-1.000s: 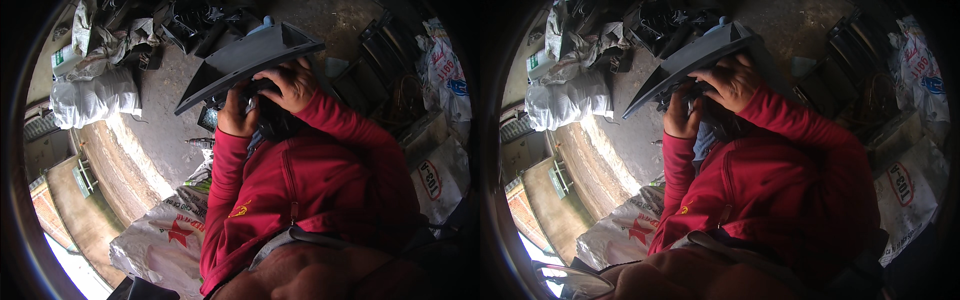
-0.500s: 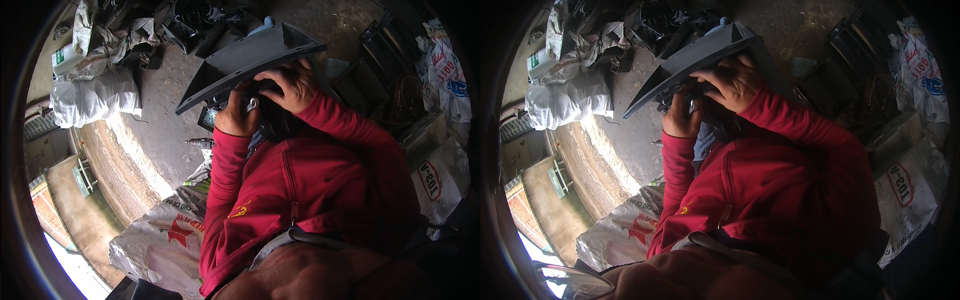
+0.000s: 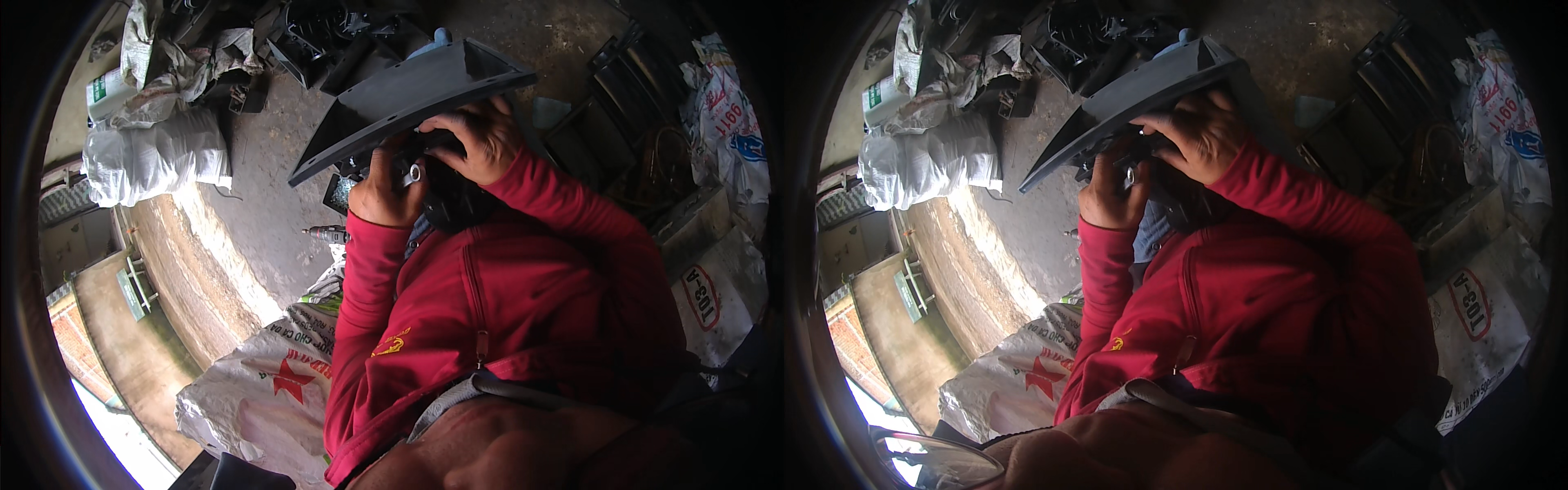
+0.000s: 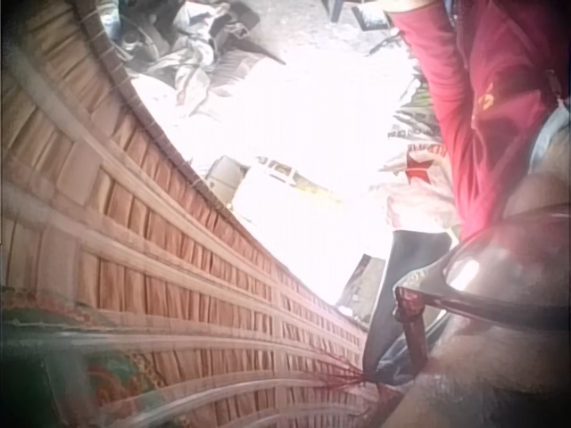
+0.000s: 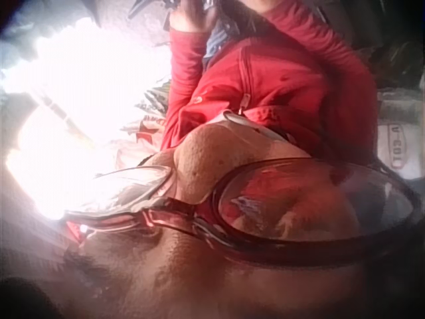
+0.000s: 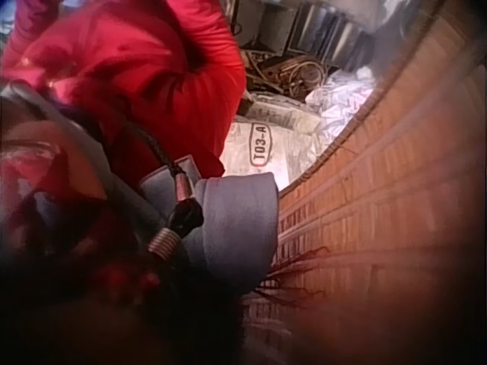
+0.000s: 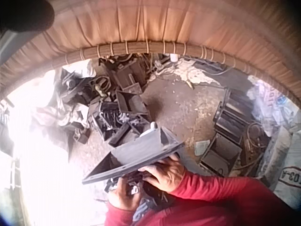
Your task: The person sits on the floor and assembles a metal housing by inserting and tightening bolts with a wrench. They repeatedly pick up bolts from a small container, align the housing halves, and tighten fasteners.
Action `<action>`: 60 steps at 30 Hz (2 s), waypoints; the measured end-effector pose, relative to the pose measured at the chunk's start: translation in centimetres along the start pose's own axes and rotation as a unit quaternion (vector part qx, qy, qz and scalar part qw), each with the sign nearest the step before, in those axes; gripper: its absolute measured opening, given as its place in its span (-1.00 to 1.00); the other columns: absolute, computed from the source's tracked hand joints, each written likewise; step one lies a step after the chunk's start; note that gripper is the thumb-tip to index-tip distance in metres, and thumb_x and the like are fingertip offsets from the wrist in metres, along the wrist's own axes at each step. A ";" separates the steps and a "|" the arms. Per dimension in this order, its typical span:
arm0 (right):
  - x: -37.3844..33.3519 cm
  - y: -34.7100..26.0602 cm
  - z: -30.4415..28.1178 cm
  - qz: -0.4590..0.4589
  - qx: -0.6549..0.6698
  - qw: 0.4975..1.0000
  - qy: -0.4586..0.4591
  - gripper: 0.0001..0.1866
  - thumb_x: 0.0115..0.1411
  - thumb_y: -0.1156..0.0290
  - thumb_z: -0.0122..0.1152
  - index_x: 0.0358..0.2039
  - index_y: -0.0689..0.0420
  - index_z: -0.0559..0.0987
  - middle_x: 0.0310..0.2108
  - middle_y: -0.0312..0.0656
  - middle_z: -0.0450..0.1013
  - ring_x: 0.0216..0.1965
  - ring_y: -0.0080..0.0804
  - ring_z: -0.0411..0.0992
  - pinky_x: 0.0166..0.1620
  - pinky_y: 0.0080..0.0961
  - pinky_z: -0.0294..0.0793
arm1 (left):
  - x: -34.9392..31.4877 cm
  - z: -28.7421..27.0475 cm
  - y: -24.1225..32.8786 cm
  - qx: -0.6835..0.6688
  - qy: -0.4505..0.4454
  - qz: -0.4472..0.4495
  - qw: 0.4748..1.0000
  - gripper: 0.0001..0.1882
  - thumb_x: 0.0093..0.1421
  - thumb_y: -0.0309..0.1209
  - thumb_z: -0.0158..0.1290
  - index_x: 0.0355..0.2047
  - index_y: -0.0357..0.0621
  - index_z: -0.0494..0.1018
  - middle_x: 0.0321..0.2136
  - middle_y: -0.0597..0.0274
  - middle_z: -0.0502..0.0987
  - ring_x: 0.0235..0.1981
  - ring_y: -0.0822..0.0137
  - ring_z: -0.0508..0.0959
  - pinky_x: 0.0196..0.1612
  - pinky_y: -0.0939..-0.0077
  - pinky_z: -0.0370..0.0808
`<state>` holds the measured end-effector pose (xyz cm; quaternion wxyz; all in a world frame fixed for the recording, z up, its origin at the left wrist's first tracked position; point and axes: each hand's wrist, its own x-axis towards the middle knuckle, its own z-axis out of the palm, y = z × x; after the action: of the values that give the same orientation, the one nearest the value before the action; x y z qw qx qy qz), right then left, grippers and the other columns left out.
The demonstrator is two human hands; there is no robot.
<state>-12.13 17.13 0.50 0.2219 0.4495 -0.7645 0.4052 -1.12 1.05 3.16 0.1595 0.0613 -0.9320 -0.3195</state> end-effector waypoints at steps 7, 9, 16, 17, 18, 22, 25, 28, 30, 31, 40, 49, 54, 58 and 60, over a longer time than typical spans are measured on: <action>0.0 0.0 -0.1 -0.002 0.001 1.000 0.010 -0.39 -0.20 0.36 0.54 -0.09 -0.06 0.46 -0.18 -0.54 0.54 -0.09 -0.40 0.47 0.10 -0.27 0.25 | 0.1 0.0 -0.2 0.014 0.026 0.022 0.999 -0.42 0.06 -0.24 0.25 0.11 0.03 0.39 -0.34 0.16 0.66 -0.49 0.11 0.66 -0.47 0.35 0.58; -0.1 0.2 0.2 0.001 -0.002 1.000 0.012 -0.40 -0.20 0.35 0.54 -0.10 -0.05 0.46 -0.19 -0.53 0.54 -0.09 -0.39 0.47 0.09 -0.27 0.26 | 0.3 -0.7 1.0 0.043 -0.011 -0.002 0.999 -0.45 0.06 -0.23 0.26 0.07 0.01 0.42 -0.39 0.18 0.65 -0.51 0.14 0.66 -0.49 0.36 0.57; 0.0 0.1 0.0 0.002 0.003 1.000 0.006 -0.41 -0.21 0.36 0.54 -0.12 -0.04 0.46 -0.19 -0.52 0.53 -0.08 -0.38 0.46 0.10 -0.26 0.26 | 0.5 -0.7 1.4 0.085 -0.008 0.049 0.995 -0.50 0.10 -0.22 0.24 0.06 0.02 0.45 -0.41 0.20 0.66 -0.54 0.17 0.65 -0.51 0.39 0.56; 0.0 0.2 -0.1 0.001 0.003 1.000 0.004 -0.40 -0.20 0.35 0.54 -0.11 -0.04 0.46 -0.19 -0.52 0.53 -0.08 -0.38 0.46 0.10 -0.26 0.26 | 0.4 -0.7 0.8 0.091 0.000 0.048 0.995 -0.49 0.10 -0.21 0.24 0.06 0.02 0.45 -0.41 0.20 0.66 -0.55 0.17 0.65 -0.51 0.39 0.56; 0.0 0.2 -0.1 0.000 0.004 1.000 0.002 -0.40 -0.20 0.35 0.54 -0.11 -0.04 0.45 -0.19 -0.52 0.53 -0.08 -0.38 0.46 0.10 -0.26 0.26 | 0.3 -0.7 -0.2 0.096 0.009 0.047 0.994 -0.49 0.09 -0.20 0.24 0.07 0.02 0.45 -0.41 0.20 0.66 -0.55 0.17 0.65 -0.51 0.39 0.55; 0.1 0.2 0.0 -0.010 0.000 1.000 0.021 -0.36 -0.20 0.36 0.55 -0.08 -0.03 0.43 -0.19 -0.52 0.53 -0.08 -0.37 0.46 0.09 -0.24 0.28 | 0.7 -0.7 1.0 0.092 0.004 0.060 0.994 -0.53 0.09 -0.16 0.25 0.01 0.09 0.48 -0.42 0.22 0.65 -0.56 0.17 0.64 -0.51 0.36 0.56; 0.1 0.2 0.0 -0.004 0.004 1.000 0.014 -0.35 -0.21 0.36 0.56 -0.08 -0.02 0.42 -0.19 -0.52 0.54 -0.08 -0.37 0.46 0.09 -0.24 0.29 | 0.6 -0.8 0.3 0.125 -0.009 0.046 0.991 -0.52 0.08 -0.14 0.25 0.01 0.09 0.48 -0.42 0.19 0.65 -0.55 0.15 0.64 -0.50 0.34 0.56; 0.1 0.1 0.1 -0.003 0.014 1.000 0.022 -0.36 -0.22 0.36 0.56 -0.09 -0.02 0.42 -0.20 -0.52 0.54 -0.09 -0.37 0.47 0.09 -0.23 0.29 | 0.8 -1.1 -0.3 0.083 0.002 0.020 0.996 -0.49 0.08 -0.13 0.25 0.06 0.17 0.47 -0.42 0.17 0.65 -0.53 0.14 0.64 -0.51 0.33 0.55; 0.0 0.2 0.0 0.001 0.009 1.000 0.012 -0.36 -0.21 0.36 0.56 -0.09 -0.01 0.42 -0.20 -0.52 0.54 -0.09 -0.36 0.47 0.08 -0.24 0.29 | 0.7 -1.1 0.9 0.111 -0.015 0.035 0.993 -0.53 0.09 -0.14 0.24 0.04 0.19 0.49 -0.42 0.16 0.65 -0.54 0.14 0.64 -0.53 0.34 0.54; 0.0 0.2 0.0 0.003 0.006 1.000 0.006 -0.36 -0.21 0.36 0.56 -0.09 -0.01 0.42 -0.20 -0.51 0.54 -0.09 -0.36 0.47 0.08 -0.24 0.29 | 0.6 -1.1 1.2 0.125 -0.024 0.042 0.991 -0.54 0.09 -0.14 0.24 0.02 0.19 0.50 -0.41 0.16 0.65 -0.55 0.15 0.64 -0.53 0.34 0.53; 0.0 0.1 0.0 0.012 -0.002 1.000 0.001 -0.34 -0.19 0.35 0.56 -0.06 -0.01 0.42 -0.20 -0.49 0.56 -0.06 -0.38 0.46 0.11 -0.27 0.27 | 0.9 -1.7 1.4 0.130 -0.021 0.015 0.991 -0.66 0.10 -0.23 0.25 -0.09 0.08 0.57 -0.38 0.18 0.65 -0.48 0.21 0.66 -0.48 0.40 0.55; 0.1 0.0 0.0 0.007 0.000 1.000 -0.010 -0.36 -0.16 0.34 0.55 -0.05 -0.01 0.42 -0.21 -0.53 0.59 -0.06 -0.42 0.47 0.15 -0.26 0.22 | 0.6 -2.0 -0.8 0.123 -0.033 -0.012 0.992 -0.52 0.04 -0.18 0.25 0.01 0.17 0.50 -0.38 0.12 0.64 -0.46 0.09 0.65 -0.44 0.28 0.56; 0.0 0.1 0.3 0.003 -0.003 1.000 -0.012 -0.37 -0.14 0.34 0.52 -0.03 -0.03 0.42 -0.19 -0.58 0.59 -0.09 -0.47 0.47 0.14 -0.33 0.19 | 0.8 -1.1 0.4 0.132 -0.010 0.050 0.990 -0.51 0.06 -0.13 0.26 0.01 0.13 0.49 -0.44 0.16 0.64 -0.49 0.12 0.65 -0.50 0.34 0.54; 0.2 -0.2 0.0 -0.006 -0.023 0.999 -0.045 -0.38 -0.12 0.35 0.50 -0.01 -0.05 0.43 -0.18 -0.61 0.59 -0.11 -0.48 0.47 0.11 -0.36 0.19 | 0.6 -1.2 -1.0 0.086 -0.002 0.038 0.996 -0.50 0.05 -0.10 0.26 0.01 0.14 0.46 -0.44 0.13 0.64 -0.50 0.08 0.64 -0.51 0.30 0.55; 0.3 -0.3 0.1 -0.007 -0.026 0.999 -0.041 -0.38 -0.12 0.37 0.49 0.00 -0.06 0.44 -0.18 -0.61 0.59 -0.11 -0.47 0.47 0.12 -0.35 0.19 | 0.5 -1.0 -0.3 0.085 0.005 0.020 0.996 -0.49 0.05 -0.09 0.26 0.02 0.15 0.45 -0.44 0.14 0.64 -0.50 0.10 0.64 -0.51 0.31 0.55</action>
<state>-12.03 16.82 0.78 0.2049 0.4655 -0.7799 0.3647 -1.25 0.13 3.79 0.1649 0.0575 -0.9561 -0.2353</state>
